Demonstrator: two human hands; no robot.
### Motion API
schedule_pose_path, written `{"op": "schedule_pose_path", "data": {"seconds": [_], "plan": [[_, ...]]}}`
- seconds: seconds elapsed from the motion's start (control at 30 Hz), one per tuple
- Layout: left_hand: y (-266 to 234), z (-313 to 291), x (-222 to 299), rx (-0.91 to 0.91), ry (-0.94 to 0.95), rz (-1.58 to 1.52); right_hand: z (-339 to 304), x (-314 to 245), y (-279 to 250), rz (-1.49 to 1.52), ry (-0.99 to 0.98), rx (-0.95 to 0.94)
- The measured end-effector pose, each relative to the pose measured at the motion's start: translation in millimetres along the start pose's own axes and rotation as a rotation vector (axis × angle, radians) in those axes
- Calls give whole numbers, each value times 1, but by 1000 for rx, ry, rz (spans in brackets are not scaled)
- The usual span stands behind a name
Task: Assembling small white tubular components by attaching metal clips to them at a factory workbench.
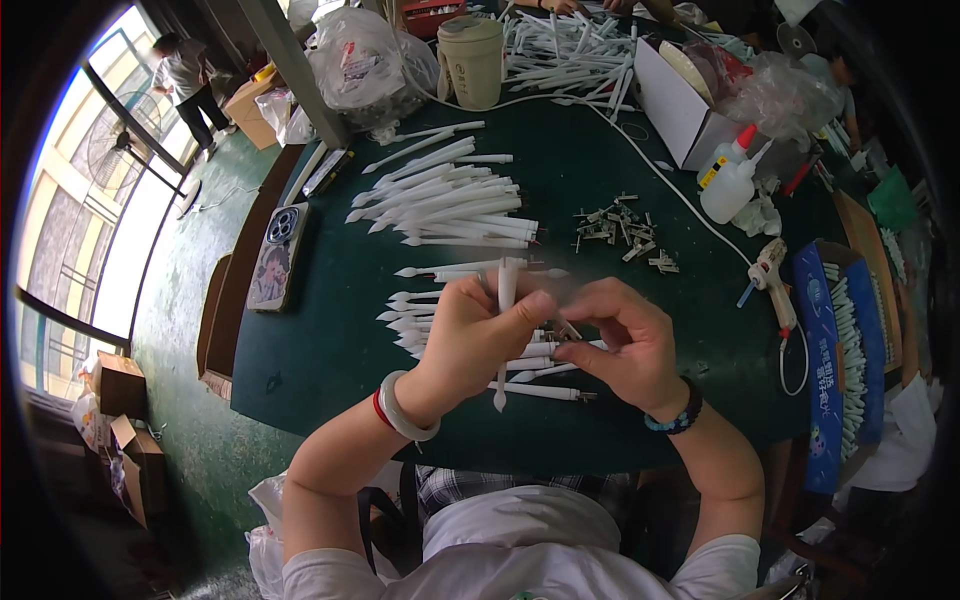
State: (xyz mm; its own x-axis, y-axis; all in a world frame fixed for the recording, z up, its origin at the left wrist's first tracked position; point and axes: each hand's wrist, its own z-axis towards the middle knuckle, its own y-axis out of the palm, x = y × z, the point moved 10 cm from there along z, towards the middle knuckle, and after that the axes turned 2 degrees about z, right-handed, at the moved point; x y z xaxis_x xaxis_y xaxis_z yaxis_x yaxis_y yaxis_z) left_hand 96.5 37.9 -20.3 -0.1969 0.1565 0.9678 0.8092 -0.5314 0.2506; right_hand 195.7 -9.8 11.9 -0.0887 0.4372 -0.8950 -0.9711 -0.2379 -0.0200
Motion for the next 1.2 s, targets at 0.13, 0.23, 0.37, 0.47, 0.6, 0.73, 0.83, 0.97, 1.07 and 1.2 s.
{"op": "schedule_pose_path", "data": {"seconds": [0.13, 0.23, 0.37, 0.47, 0.6, 0.73, 0.83, 0.97, 1.07, 1.2], "plan": [[5, -3, -1, -30, 5, -30, -2, -4, -6, -205, 13, 142], [22, -8, 0, -229, 36, 137, 2, -15, -18, 97, -49, 324], [27, -12, -5, -234, -73, -89, -1, -17, -36, 144, -47, 367], [33, -16, 9, -256, 89, -52, 0, -16, -35, 21, 20, 260], [37, -21, 9, -301, 120, 10, 0, -8, -35, 167, 60, 322], [42, -21, 6, -317, 49, 26, -5, -6, -36, 207, 28, 343], [40, -20, 4, -286, 80, 129, -5, 3, -32, 278, 64, 394], [36, -21, 7, -220, 142, 379, -6, 15, -30, 342, 123, 401], [41, -20, 18, -203, 252, 538, -7, 18, -31, 320, 132, 389], [44, -23, 22, -207, 335, 678, -4, 19, -28, 307, 152, 393]]}}
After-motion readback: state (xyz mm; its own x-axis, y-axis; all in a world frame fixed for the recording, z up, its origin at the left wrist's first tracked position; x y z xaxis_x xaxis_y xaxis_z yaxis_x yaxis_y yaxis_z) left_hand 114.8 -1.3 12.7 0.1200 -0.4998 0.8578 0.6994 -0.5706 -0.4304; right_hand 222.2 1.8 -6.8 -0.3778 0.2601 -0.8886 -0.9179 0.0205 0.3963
